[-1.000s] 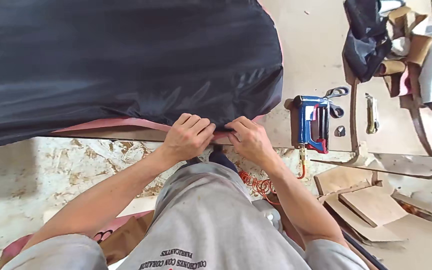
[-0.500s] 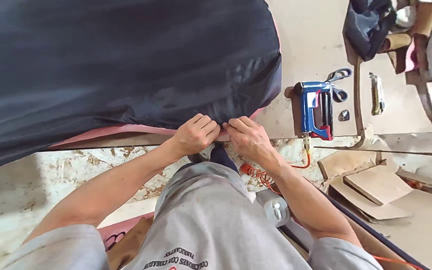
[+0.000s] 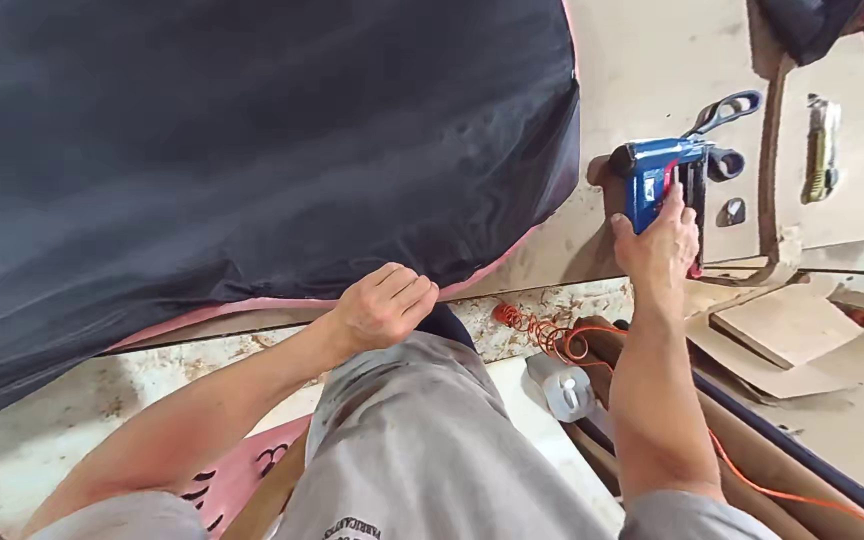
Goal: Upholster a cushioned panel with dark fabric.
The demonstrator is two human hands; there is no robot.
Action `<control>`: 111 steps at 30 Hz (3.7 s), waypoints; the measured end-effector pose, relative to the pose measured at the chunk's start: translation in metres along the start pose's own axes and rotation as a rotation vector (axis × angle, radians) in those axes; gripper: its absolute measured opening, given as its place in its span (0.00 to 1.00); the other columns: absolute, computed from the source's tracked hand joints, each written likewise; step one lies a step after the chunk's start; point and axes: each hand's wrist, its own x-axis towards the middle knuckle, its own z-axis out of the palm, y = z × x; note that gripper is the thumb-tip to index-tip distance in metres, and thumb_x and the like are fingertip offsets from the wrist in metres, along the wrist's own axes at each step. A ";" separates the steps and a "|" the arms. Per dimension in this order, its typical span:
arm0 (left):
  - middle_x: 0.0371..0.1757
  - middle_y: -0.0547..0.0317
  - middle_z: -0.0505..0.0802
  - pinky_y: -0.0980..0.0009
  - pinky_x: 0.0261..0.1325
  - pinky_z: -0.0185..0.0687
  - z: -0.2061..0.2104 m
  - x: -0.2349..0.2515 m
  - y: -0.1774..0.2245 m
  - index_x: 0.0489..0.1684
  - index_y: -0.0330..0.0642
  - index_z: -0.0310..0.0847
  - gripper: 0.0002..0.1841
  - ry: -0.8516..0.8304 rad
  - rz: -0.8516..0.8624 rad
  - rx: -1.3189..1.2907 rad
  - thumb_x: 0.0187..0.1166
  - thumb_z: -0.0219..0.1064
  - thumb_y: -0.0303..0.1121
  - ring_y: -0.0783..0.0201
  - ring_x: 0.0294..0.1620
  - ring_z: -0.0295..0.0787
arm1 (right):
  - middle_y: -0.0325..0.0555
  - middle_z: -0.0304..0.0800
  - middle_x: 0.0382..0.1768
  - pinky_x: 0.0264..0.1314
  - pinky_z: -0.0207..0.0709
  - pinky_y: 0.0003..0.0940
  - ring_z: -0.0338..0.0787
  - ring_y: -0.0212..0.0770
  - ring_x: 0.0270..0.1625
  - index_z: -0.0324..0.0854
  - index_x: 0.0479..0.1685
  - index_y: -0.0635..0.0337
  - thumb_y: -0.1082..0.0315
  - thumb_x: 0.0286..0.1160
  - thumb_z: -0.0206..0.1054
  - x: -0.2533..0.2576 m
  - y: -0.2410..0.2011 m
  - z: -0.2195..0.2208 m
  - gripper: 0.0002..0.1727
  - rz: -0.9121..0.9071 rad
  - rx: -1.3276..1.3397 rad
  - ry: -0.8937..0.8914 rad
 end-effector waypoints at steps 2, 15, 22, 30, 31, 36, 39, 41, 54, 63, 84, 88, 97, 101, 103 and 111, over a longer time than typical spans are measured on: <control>0.39 0.48 0.93 0.61 0.51 0.85 0.000 0.000 0.000 0.47 0.34 0.86 0.09 0.000 -0.005 -0.012 0.84 0.58 0.22 0.52 0.40 0.90 | 0.76 0.78 0.70 0.61 0.70 0.83 0.80 0.81 0.67 0.56 0.91 0.58 0.48 0.70 0.74 0.006 -0.004 -0.008 0.49 -0.015 0.002 -0.026; 0.40 0.45 0.93 0.60 0.48 0.84 0.002 0.001 -0.003 0.47 0.28 0.85 0.10 -0.030 0.013 -0.118 0.85 0.56 0.20 0.50 0.39 0.90 | 0.29 0.95 0.35 0.39 0.91 0.24 0.93 0.19 0.37 0.86 0.47 0.54 0.53 0.72 0.74 -0.257 -0.096 -0.068 0.15 -0.183 0.544 -0.107; 0.39 0.44 0.92 0.62 0.46 0.83 0.000 0.002 -0.004 0.44 0.28 0.85 0.10 0.007 0.013 -0.134 0.87 0.55 0.21 0.50 0.37 0.88 | 0.26 0.90 0.27 0.30 0.83 0.22 0.88 0.18 0.29 0.88 0.37 0.49 0.52 0.69 0.70 -0.262 -0.122 -0.051 0.11 -0.211 0.400 -0.202; 0.42 0.44 0.94 0.61 0.47 0.84 -0.003 0.000 0.003 0.50 0.27 0.86 0.11 -0.027 -0.033 -0.077 0.86 0.55 0.20 0.50 0.39 0.90 | 0.24 0.88 0.23 0.26 0.80 0.21 0.85 0.17 0.26 0.86 0.34 0.48 0.51 0.68 0.69 -0.281 -0.131 -0.054 0.12 -0.101 0.359 -0.156; 0.43 0.44 0.94 0.61 0.47 0.85 -0.005 -0.001 0.005 0.52 0.27 0.86 0.12 -0.038 -0.043 -0.063 0.87 0.54 0.20 0.50 0.40 0.91 | 0.24 0.87 0.23 0.26 0.79 0.21 0.85 0.16 0.26 0.86 0.34 0.48 0.51 0.68 0.69 -0.283 -0.133 -0.055 0.11 -0.090 0.372 -0.149; 0.49 0.43 0.95 0.64 0.53 0.85 -0.006 -0.015 0.010 0.55 0.28 0.85 0.12 -0.036 -0.068 -0.039 0.87 0.54 0.21 0.52 0.44 0.92 | 0.23 0.88 0.24 0.27 0.81 0.18 0.86 0.16 0.27 0.86 0.34 0.48 0.52 0.69 0.70 -0.290 -0.145 -0.057 0.11 -0.060 0.427 -0.156; 0.48 0.42 0.94 0.64 0.54 0.84 -0.006 -0.019 0.010 0.55 0.28 0.85 0.13 -0.022 -0.048 -0.054 0.87 0.54 0.21 0.51 0.45 0.92 | 0.24 0.88 0.24 0.28 0.81 0.19 0.86 0.16 0.28 0.86 0.35 0.48 0.52 0.69 0.70 -0.293 -0.150 -0.056 0.11 -0.065 0.423 -0.168; 0.48 0.42 0.94 0.64 0.55 0.84 -0.005 -0.022 0.009 0.56 0.27 0.85 0.13 -0.012 -0.032 -0.057 0.86 0.54 0.20 0.51 0.45 0.91 | 0.23 0.88 0.25 0.28 0.81 0.20 0.86 0.16 0.28 0.87 0.35 0.47 0.52 0.68 0.70 -0.294 -0.153 -0.054 0.11 -0.062 0.410 -0.178; 0.54 0.41 0.96 0.60 0.66 0.86 -0.024 -0.038 0.014 0.49 0.30 0.87 0.13 -0.052 -0.007 -0.134 0.87 0.54 0.21 0.49 0.56 0.95 | 0.24 0.88 0.23 0.25 0.81 0.24 0.86 0.19 0.25 0.87 0.34 0.48 0.50 0.69 0.69 -0.298 -0.161 -0.057 0.13 -0.018 0.385 -0.233; 0.51 0.51 0.96 0.58 0.64 0.84 -0.114 -0.057 -0.037 0.57 0.45 0.92 0.12 -0.106 -0.419 -0.328 0.88 0.63 0.36 0.54 0.57 0.91 | 0.69 0.88 0.54 0.56 0.74 0.75 0.88 0.68 0.56 0.75 0.75 0.58 0.47 0.80 0.61 -0.072 -0.052 -0.043 0.31 0.217 0.134 0.058; 0.40 0.50 0.94 0.61 0.46 0.83 -0.050 -0.048 -0.053 0.52 0.37 0.90 0.09 0.026 0.132 0.035 0.84 0.65 0.29 0.52 0.40 0.90 | 0.45 0.94 0.50 0.53 0.86 0.39 0.91 0.46 0.56 0.94 0.53 0.49 0.65 0.79 0.68 -0.234 -0.203 0.062 0.12 -0.821 0.353 0.368; 0.47 0.50 0.96 0.61 0.53 0.85 -0.054 -0.050 -0.052 0.58 0.40 0.90 0.14 -0.038 0.062 -0.056 0.86 0.66 0.38 0.53 0.48 0.92 | 0.46 0.95 0.43 0.48 0.85 0.38 0.92 0.45 0.49 0.95 0.45 0.54 0.68 0.78 0.68 -0.227 -0.202 0.067 0.09 -0.894 0.337 0.481; 0.44 0.52 0.95 0.61 0.55 0.83 -0.058 -0.051 -0.053 0.47 0.42 0.93 0.08 -0.027 -0.013 -0.201 0.82 0.68 0.32 0.53 0.51 0.90 | 0.48 0.95 0.42 0.46 0.83 0.38 0.91 0.46 0.46 0.94 0.42 0.61 0.73 0.78 0.66 -0.219 -0.197 0.059 0.09 -1.101 0.305 0.462; 0.50 0.49 0.94 0.62 0.60 0.84 -0.076 -0.048 -0.065 0.60 0.42 0.91 0.16 -0.134 -0.075 -0.322 0.84 0.67 0.41 0.55 0.55 0.89 | 0.47 0.94 0.42 0.47 0.83 0.38 0.91 0.47 0.47 0.94 0.43 0.60 0.73 0.79 0.65 -0.214 -0.197 0.049 0.10 -1.138 0.271 0.372; 0.51 0.51 0.94 0.64 0.60 0.85 -0.086 -0.046 -0.075 0.60 0.43 0.92 0.16 -0.193 -0.101 -0.407 0.83 0.67 0.41 0.58 0.55 0.89 | 0.47 0.94 0.42 0.47 0.83 0.38 0.91 0.46 0.47 0.94 0.42 0.59 0.72 0.80 0.65 -0.212 -0.198 0.048 0.10 -1.127 0.284 0.357; 0.36 0.51 0.93 0.61 0.44 0.85 -0.079 -0.047 -0.075 0.40 0.40 0.93 0.10 -0.156 -0.009 -0.254 0.82 0.65 0.32 0.53 0.41 0.90 | 0.49 0.94 0.40 0.46 0.86 0.38 0.92 0.47 0.45 0.94 0.41 0.59 0.69 0.79 0.69 -0.215 -0.199 0.049 0.08 -1.047 0.305 0.416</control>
